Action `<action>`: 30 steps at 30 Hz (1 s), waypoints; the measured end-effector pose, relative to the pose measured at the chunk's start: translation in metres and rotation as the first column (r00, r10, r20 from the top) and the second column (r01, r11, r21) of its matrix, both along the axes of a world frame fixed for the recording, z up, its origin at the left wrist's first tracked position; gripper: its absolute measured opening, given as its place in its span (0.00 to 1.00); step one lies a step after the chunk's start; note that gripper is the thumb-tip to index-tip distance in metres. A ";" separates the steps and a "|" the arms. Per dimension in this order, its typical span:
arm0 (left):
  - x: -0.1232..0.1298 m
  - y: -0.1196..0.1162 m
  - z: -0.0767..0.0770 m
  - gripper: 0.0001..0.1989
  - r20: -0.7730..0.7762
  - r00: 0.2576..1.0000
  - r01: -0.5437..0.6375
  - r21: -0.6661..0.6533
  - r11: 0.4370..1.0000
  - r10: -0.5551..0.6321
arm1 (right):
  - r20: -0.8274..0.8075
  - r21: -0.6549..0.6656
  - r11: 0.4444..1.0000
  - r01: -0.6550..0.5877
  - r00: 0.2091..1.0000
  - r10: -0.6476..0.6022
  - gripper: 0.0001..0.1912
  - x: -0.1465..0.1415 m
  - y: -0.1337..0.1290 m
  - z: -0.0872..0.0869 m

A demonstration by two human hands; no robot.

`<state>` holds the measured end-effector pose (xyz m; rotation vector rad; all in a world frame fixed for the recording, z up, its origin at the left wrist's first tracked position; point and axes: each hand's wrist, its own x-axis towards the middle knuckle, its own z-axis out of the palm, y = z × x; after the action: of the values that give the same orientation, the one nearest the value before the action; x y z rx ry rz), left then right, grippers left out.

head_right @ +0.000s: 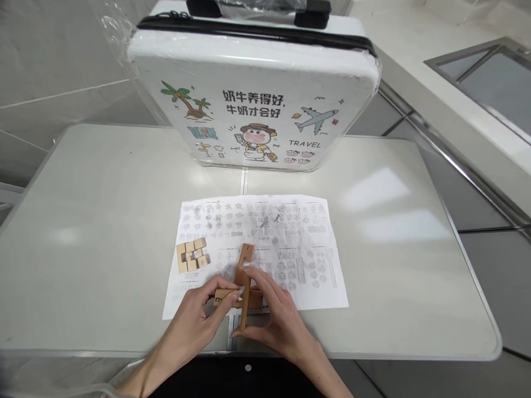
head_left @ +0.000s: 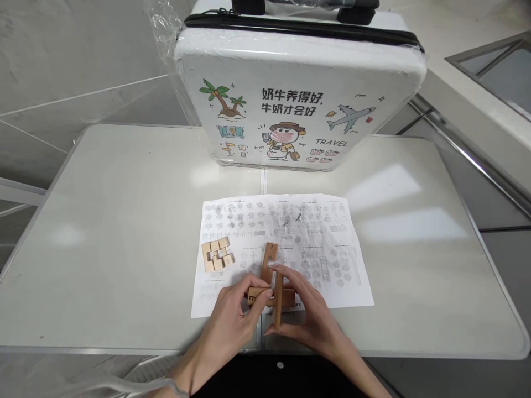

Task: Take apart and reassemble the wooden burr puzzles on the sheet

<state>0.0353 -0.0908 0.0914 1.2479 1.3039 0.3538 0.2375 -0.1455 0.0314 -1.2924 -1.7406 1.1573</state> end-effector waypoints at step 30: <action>-0.037 0.000 -0.023 0.18 0.110 0.993 -0.048 0.014 0.999 0.047 | 0.417 0.230 0.973 -0.018 0.905 -0.082 0.50 -0.008 0.041 -0.020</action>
<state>-0.0017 -0.0908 0.0685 1.1961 1.2406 0.4615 0.2292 -0.1048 0.0109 -1.4990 -2.0813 0.6553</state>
